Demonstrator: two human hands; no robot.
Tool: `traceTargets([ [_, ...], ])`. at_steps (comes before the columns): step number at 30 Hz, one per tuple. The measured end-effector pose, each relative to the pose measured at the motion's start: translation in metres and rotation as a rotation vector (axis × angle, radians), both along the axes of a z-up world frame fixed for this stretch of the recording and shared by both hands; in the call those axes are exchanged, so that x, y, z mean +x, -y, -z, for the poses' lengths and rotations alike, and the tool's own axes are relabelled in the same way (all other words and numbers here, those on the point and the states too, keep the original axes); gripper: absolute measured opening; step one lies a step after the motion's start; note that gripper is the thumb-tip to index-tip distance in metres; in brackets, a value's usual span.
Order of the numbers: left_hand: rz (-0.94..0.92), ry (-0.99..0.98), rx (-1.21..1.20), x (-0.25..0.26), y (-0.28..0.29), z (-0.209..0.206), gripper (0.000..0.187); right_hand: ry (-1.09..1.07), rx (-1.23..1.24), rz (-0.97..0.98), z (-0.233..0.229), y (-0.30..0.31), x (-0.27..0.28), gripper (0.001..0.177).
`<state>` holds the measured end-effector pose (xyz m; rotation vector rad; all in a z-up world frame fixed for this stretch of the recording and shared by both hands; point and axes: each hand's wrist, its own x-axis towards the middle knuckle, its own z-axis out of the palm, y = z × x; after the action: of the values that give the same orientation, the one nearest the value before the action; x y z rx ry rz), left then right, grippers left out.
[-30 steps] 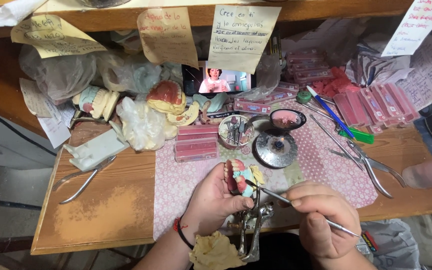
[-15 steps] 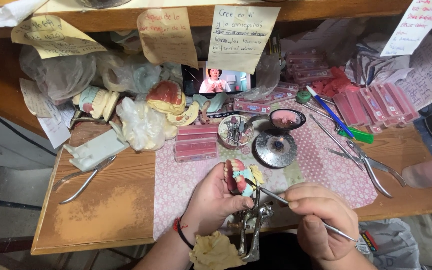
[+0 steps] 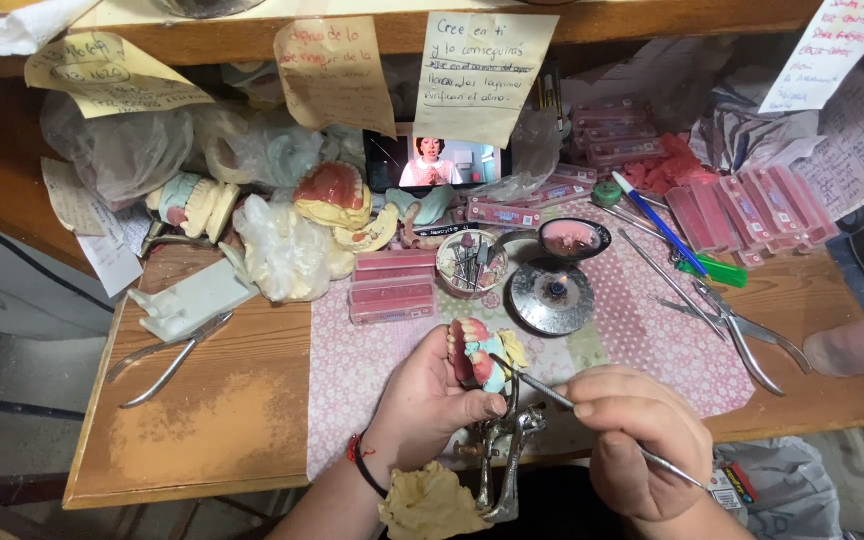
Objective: Refining the contours and surface of a dental prosthesis using a hand carving tool at a laboratory bench.
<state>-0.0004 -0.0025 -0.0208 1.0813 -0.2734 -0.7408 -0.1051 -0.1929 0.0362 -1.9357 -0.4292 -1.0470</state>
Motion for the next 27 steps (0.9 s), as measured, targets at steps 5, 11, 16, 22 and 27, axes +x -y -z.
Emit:
traceTargets([
  [5,-0.006,-0.001,0.016,0.0,-0.001,-0.003,0.083,0.043,0.316,0.016,0.013,0.009,0.015,0.028],
  [11,0.002,-0.027,0.044,-0.001,0.001,-0.012,0.087,-0.121,0.828,0.151,0.006,0.057,0.054,0.016],
  [16,0.013,-0.014,0.044,-0.001,0.002,-0.014,0.09,-0.246,0.958,0.141,0.011,0.074,0.061,0.031],
  [22,0.02,0.018,0.08,-0.001,0.001,-0.018,0.095,-0.34,0.889,0.201,0.009,0.072,0.061,0.027],
  [27,0.017,-0.031,0.019,-0.001,0.002,-0.013,0.091,-0.308,1.016,0.102,0.019,0.08,0.063,0.029],
])
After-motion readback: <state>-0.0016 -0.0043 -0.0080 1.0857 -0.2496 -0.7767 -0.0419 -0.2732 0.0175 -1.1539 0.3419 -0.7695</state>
